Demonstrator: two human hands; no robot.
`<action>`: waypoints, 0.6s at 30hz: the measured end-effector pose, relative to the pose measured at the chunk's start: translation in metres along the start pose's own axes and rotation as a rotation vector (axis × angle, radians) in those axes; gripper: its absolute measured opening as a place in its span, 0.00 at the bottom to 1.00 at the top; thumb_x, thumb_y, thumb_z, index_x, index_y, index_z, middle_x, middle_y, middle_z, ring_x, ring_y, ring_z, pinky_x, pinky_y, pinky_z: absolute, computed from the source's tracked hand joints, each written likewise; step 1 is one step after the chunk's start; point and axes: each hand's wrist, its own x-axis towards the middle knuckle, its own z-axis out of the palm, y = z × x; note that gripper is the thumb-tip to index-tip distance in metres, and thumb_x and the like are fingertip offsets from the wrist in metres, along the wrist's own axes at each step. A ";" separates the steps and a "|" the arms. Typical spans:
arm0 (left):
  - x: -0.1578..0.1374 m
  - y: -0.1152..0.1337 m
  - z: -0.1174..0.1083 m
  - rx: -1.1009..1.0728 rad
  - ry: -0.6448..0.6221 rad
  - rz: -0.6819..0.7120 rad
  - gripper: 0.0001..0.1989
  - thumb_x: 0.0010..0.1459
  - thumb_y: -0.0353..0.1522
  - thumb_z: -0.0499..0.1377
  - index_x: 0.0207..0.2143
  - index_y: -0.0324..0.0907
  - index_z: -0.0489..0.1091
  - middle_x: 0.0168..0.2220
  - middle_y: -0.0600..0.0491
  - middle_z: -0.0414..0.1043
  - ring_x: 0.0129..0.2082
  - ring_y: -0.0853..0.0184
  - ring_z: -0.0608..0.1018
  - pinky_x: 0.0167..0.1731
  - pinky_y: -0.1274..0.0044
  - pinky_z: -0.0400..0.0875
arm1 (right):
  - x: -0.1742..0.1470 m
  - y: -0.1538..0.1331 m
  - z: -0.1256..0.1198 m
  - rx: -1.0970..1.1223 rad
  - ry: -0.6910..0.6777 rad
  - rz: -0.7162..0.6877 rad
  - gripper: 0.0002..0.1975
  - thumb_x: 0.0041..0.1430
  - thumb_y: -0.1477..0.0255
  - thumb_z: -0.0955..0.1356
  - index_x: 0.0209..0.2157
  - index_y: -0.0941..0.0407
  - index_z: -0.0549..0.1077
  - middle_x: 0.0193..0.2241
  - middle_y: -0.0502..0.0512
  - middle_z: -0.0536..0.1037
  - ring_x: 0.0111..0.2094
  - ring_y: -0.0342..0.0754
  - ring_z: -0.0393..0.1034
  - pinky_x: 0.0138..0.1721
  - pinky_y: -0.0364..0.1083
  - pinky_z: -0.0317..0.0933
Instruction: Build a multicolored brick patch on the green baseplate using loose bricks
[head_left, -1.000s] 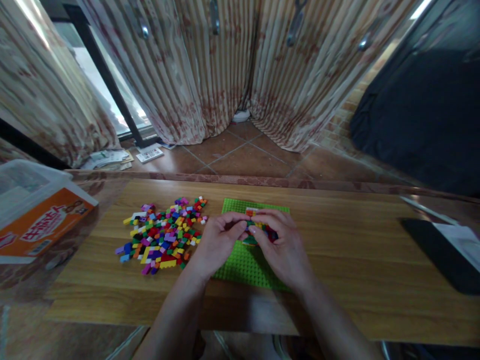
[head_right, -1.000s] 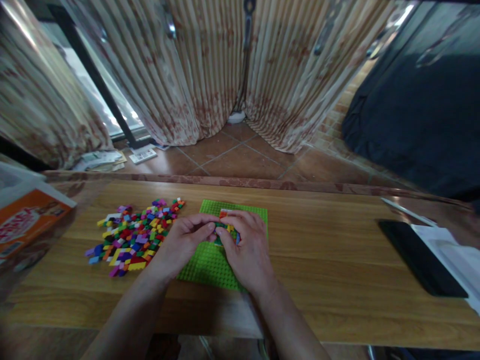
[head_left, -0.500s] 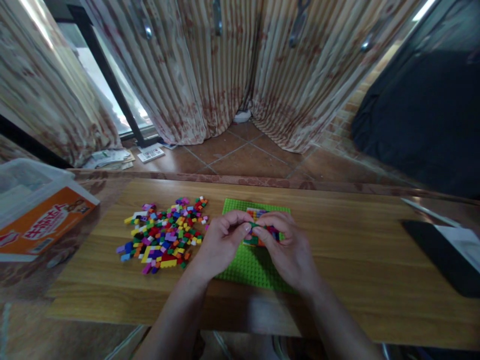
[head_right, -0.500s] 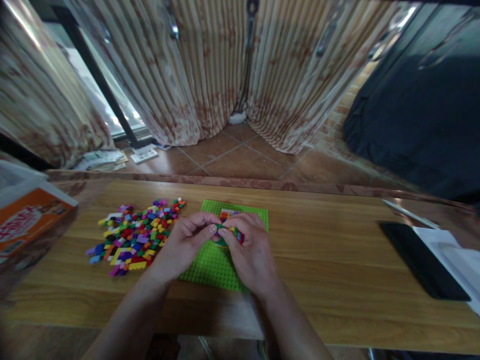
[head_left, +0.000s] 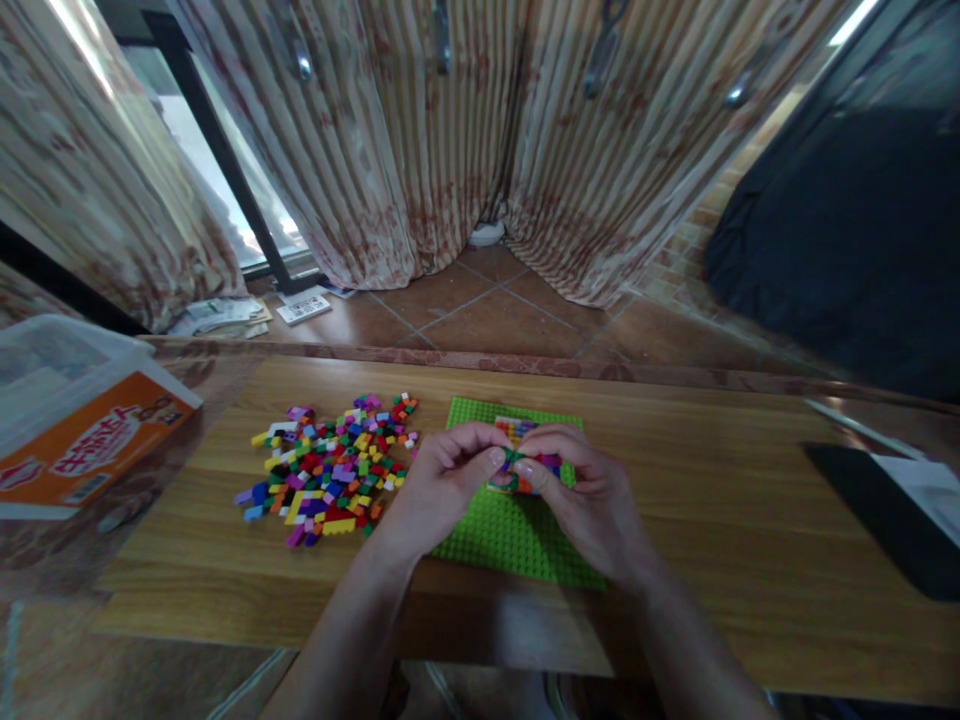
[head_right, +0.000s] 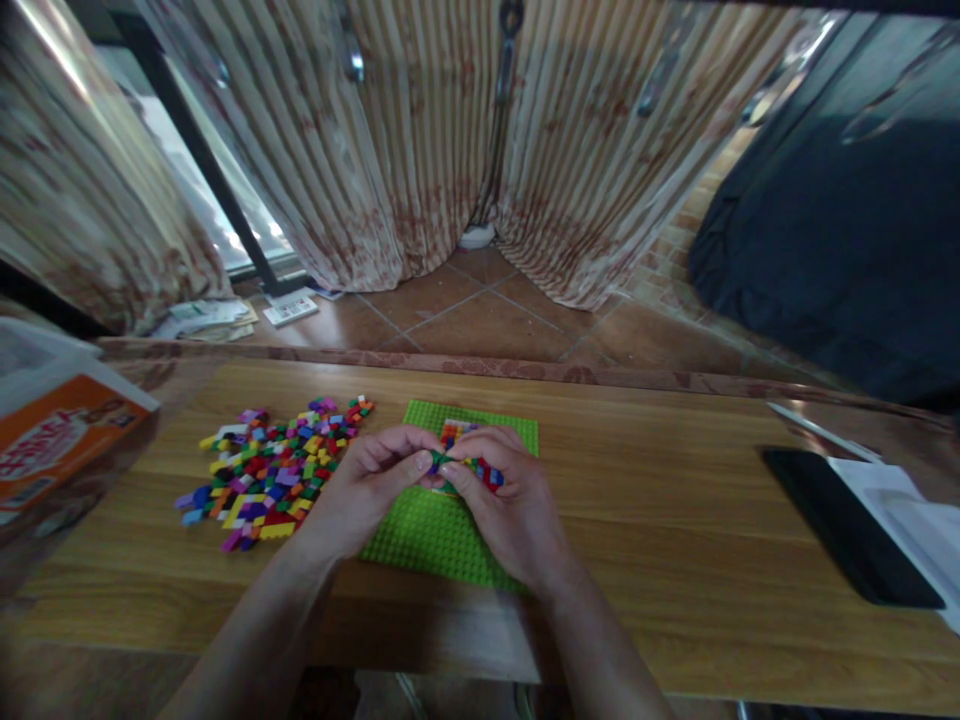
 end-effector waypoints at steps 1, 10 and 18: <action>0.000 0.000 0.000 -0.005 0.015 -0.002 0.09 0.54 0.36 0.64 0.32 0.38 0.75 0.25 0.55 0.72 0.26 0.73 0.72 0.30 0.81 0.67 | 0.000 -0.001 0.000 0.000 0.002 0.012 0.05 0.57 0.66 0.70 0.31 0.51 0.77 0.33 0.52 0.79 0.40 0.49 0.73 0.44 0.51 0.66; 0.003 0.001 -0.001 -0.025 0.167 -0.024 0.11 0.49 0.36 0.67 0.31 0.37 0.75 0.28 0.55 0.73 0.27 0.73 0.73 0.29 0.80 0.70 | 0.000 0.007 -0.009 -0.023 0.092 0.122 0.06 0.57 0.70 0.69 0.36 0.52 0.77 0.32 0.51 0.79 0.33 0.45 0.72 0.36 0.45 0.67; 0.004 -0.001 -0.004 -0.021 0.253 -0.031 0.09 0.49 0.34 0.66 0.32 0.38 0.76 0.28 0.56 0.73 0.27 0.73 0.73 0.31 0.80 0.72 | 0.001 0.012 -0.025 -0.252 0.020 0.018 0.09 0.62 0.70 0.65 0.41 0.51 0.76 0.40 0.52 0.81 0.40 0.47 0.75 0.43 0.47 0.67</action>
